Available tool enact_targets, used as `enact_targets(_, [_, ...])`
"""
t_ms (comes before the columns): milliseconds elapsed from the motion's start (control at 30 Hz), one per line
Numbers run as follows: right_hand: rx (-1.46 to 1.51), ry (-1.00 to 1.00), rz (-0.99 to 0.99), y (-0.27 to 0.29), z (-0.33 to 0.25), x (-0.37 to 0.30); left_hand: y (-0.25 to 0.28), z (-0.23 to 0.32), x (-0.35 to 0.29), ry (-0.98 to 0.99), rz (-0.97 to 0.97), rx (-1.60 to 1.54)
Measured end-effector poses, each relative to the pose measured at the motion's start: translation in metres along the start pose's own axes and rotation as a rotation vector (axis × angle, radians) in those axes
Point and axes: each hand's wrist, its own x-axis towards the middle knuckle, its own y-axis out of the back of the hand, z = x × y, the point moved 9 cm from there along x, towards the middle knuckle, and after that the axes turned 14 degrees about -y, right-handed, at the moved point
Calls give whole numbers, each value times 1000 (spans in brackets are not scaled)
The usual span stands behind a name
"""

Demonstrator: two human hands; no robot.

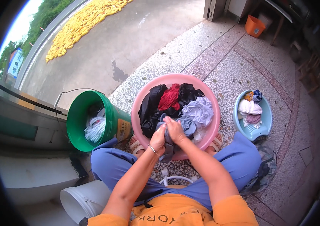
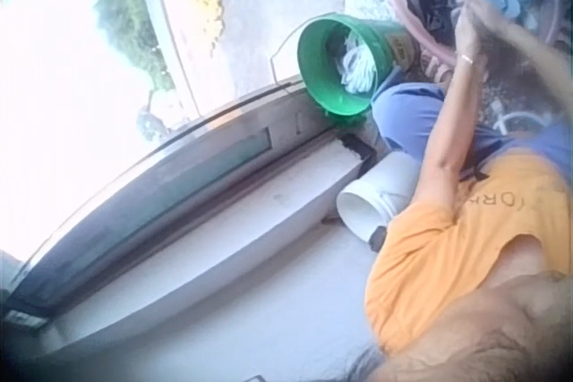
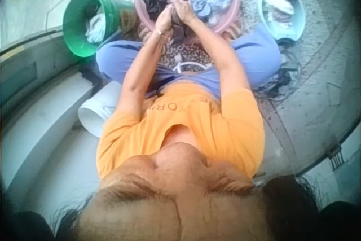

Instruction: The person washes clothes by hand, scrubbing and wringing out garments in a basin filled with water.

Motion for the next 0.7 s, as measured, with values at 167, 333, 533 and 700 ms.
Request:
enact_targets(167, [165, -179, -137, 48, 51, -5, -54, 89, -14, 56, -123, -129])
enact_targets(333, [597, -135, -233, 89, -31, -53, -53, 124, -26, 157, -127, -288])
enact_targets(533, [1190, -109, -71, 80, -36, -46, -51, 69, -9, 217, -104, -219])
enact_targets(700, [260, 455, 76, 43, -128, -93, -35, 23, 16, 360, -80, -362])
